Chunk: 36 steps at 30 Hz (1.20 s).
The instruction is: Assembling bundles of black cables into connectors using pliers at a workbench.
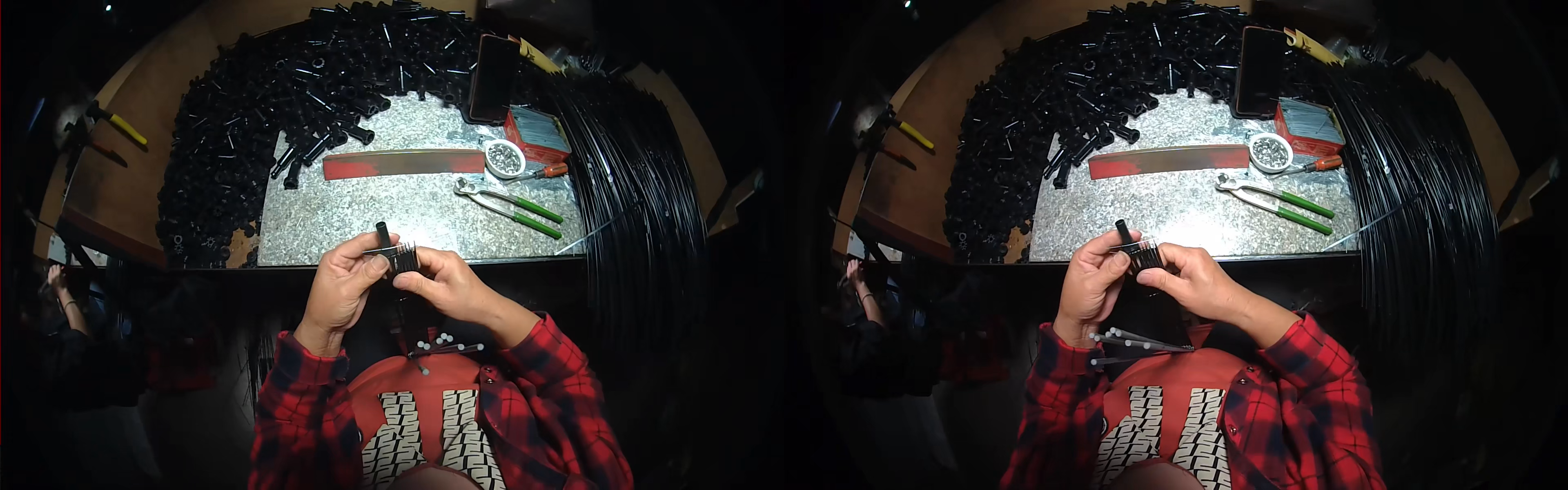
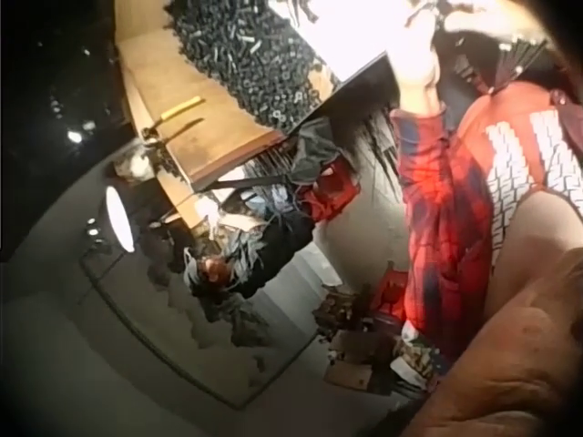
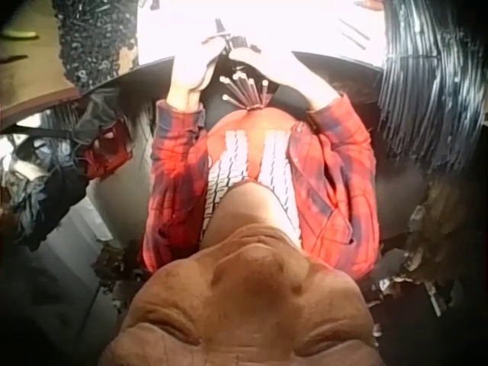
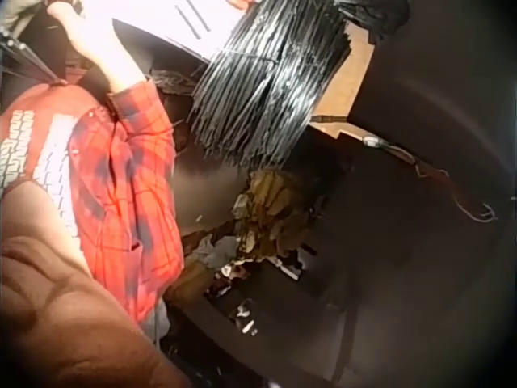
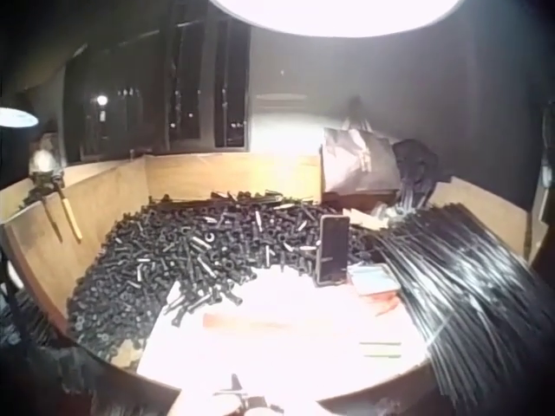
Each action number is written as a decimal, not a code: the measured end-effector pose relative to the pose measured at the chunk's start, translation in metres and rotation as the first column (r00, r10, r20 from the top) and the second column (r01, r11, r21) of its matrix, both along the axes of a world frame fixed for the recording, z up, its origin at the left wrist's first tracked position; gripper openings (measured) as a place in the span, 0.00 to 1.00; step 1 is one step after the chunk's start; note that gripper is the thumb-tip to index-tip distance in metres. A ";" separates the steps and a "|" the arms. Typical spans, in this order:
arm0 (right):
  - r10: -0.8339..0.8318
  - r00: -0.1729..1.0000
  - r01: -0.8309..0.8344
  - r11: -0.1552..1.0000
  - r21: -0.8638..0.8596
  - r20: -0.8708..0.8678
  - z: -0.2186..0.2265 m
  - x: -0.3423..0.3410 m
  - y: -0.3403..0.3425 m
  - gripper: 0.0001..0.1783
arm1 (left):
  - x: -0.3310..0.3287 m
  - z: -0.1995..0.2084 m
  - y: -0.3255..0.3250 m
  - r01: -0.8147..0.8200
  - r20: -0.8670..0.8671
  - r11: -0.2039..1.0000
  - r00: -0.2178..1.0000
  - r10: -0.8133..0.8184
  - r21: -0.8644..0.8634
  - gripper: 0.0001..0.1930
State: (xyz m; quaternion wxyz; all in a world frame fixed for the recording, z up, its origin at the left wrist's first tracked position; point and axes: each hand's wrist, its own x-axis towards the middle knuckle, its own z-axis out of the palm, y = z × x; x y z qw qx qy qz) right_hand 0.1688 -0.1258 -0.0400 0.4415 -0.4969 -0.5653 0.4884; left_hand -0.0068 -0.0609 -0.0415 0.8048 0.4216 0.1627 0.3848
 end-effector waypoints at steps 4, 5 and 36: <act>0.097 0.974 -0.134 0.976 -0.169 -0.206 0.014 0.006 0.002 0.10 | 0.002 0.001 -0.007 -0.014 0.007 1.000 1.000 0.014 -0.024 0.17; 0.090 0.973 -0.128 0.977 -0.169 -0.214 0.011 0.008 0.003 0.10 | 0.004 0.001 -0.009 -0.007 0.000 1.000 1.000 0.007 -0.024 0.17; 0.090 0.968 -0.129 0.979 -0.160 -0.233 -0.002 0.008 0.008 0.15 | 0.029 -0.008 -0.032 -0.324 0.020 0.941 0.945 0.328 -0.099 0.18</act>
